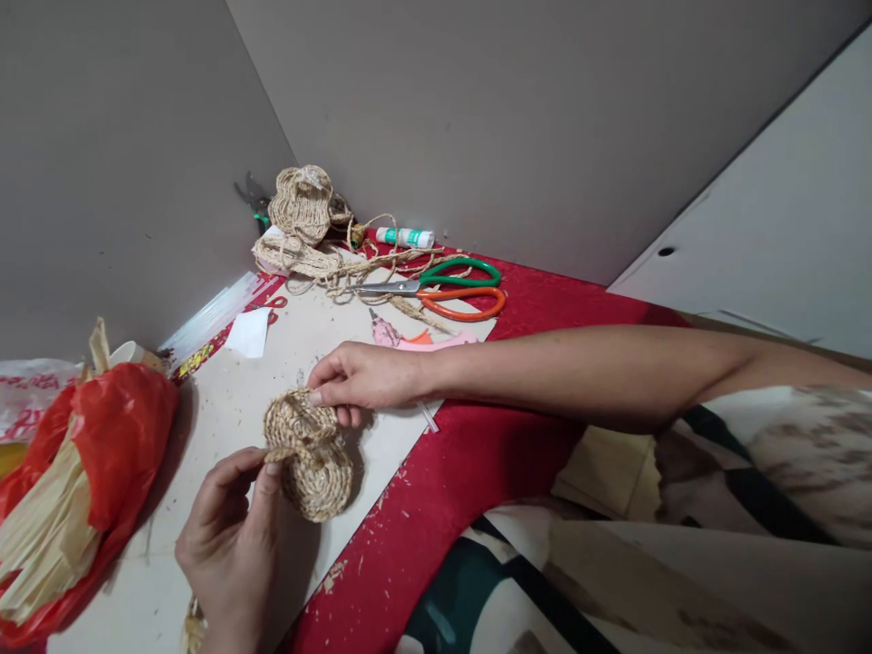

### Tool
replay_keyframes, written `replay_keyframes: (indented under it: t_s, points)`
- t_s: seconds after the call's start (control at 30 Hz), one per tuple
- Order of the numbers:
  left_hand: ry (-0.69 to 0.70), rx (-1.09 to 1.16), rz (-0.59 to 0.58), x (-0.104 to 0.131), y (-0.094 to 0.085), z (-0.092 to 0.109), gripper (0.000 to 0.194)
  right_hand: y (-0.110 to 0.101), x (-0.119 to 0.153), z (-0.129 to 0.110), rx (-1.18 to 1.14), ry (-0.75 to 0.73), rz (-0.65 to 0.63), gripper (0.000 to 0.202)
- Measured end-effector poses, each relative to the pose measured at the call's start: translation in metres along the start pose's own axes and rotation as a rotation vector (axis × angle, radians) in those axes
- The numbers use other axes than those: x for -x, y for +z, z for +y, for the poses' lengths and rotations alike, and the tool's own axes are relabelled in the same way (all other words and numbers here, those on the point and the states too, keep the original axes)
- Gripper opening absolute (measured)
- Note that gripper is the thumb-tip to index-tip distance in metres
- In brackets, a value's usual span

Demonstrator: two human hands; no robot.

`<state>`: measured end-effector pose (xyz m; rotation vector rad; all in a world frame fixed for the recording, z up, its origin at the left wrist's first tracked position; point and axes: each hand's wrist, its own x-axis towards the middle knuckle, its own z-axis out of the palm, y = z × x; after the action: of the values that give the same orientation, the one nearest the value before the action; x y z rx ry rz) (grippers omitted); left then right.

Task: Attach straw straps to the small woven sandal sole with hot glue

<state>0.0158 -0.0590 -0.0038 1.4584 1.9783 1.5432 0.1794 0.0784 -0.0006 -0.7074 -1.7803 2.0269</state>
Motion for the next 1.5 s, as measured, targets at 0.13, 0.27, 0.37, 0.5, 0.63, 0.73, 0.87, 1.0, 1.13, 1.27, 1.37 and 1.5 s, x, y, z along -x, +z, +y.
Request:
replay_keyframes:
  t_s: [0.13,0.27,0.37,0.5,0.63,0.73,0.87,1.0,1.13,1.27,1.37,1.5]
  points:
    - [-0.076,0.056,0.054,0.0,0.0,-0.004,0.018,0.001,0.001,-0.001,-0.029,-0.024,0.002,0.018]
    - [-0.139,0.044,0.088,-0.001,0.002,-0.004,0.018,0.001,0.0,0.001,-0.044,-0.063,0.007,0.018]
    - [-0.184,0.07,0.123,-0.002,0.006,0.001,0.018,0.003,-0.001,0.002,-0.053,-0.08,0.009,0.017]
    - [-0.228,0.136,0.131,-0.004,0.011,0.003,0.019,0.005,0.0,0.004,-0.049,-0.094,0.008,0.014]
    - [-0.219,0.162,0.148,-0.006,0.009,-0.007,0.021,0.005,-0.001,0.005,-0.056,-0.107,-0.002,0.013]
    - [-0.189,0.179,0.162,-0.006,0.006,-0.013,0.023,0.005,-0.002,0.005,-0.062,-0.105,-0.002,0.013]
    - [-0.161,0.184,0.174,-0.006,0.006,-0.015,0.023,0.007,-0.003,0.005,-0.057,-0.103,0.007,0.011]
    - [-0.127,0.154,0.208,-0.007,0.011,-0.015,0.021,0.007,-0.002,0.005,-0.068,-0.112,0.0,0.012]
    - [-0.149,0.162,0.177,-0.009,0.012,-0.019,0.022,0.007,-0.001,0.005,-0.06,-0.112,-0.002,0.012]
    - [-0.234,0.218,0.118,-0.011,0.011,-0.02,0.026,0.007,0.0,0.005,-0.059,-0.112,0.006,0.012]
    - [-0.364,0.215,0.042,-0.013,0.011,-0.02,0.033,0.006,0.001,0.004,-0.05,-0.106,0.019,0.013]
    - [-0.393,0.183,-0.117,-0.012,0.008,-0.021,0.036,0.006,0.001,0.003,-0.042,-0.11,0.021,0.012]
